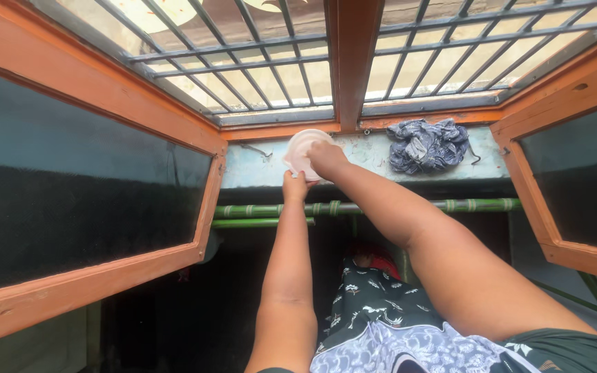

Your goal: The person scrubs a window frame with a toothbrush and a soapy solution, then wipes the frame and sill with a cloth. The person repeats the scrubbing and wiping steps on different sections of the window frame.

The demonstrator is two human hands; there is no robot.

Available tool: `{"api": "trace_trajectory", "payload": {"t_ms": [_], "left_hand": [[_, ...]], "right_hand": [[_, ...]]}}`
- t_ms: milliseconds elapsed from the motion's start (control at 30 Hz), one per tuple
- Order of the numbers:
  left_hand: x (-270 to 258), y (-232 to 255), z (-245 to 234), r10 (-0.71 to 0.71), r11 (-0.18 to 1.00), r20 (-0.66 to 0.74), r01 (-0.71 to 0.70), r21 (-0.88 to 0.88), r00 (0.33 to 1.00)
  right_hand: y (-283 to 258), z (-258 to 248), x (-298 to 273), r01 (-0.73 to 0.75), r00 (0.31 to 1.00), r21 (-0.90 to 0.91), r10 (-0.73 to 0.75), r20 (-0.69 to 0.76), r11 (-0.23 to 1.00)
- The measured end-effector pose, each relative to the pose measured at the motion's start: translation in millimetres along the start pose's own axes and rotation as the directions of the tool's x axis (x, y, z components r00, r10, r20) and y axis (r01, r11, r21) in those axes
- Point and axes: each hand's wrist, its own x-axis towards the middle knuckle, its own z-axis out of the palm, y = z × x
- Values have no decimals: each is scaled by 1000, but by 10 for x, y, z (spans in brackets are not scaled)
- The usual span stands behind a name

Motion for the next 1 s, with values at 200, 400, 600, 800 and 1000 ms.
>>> {"api": "trace_trajectory", "payload": {"t_ms": [200,400,600,800,1000], "left_hand": [[-28,-143,333,-68,997,121,62,56,990],[-21,-318,567,-99,994,80,102,-35,992],[-105,-306,645,-112,992,35,114,-50,993],[-441,-35,644,370,841,-247,-210,499,896],[-1166,867,898,610,792,-244,-574,207,754]], "right_hand": [[388,33,-28,-225,938,337,297,-179,914],[712,-128,-297,16,982,393,59,-178,920],[850,-140,-407,42,961,421,79,-266,906],[990,-413,-787,-321,851,712,521,-72,624],[1112,-864,-1358,-149,853,967,467,231,-206]]}}
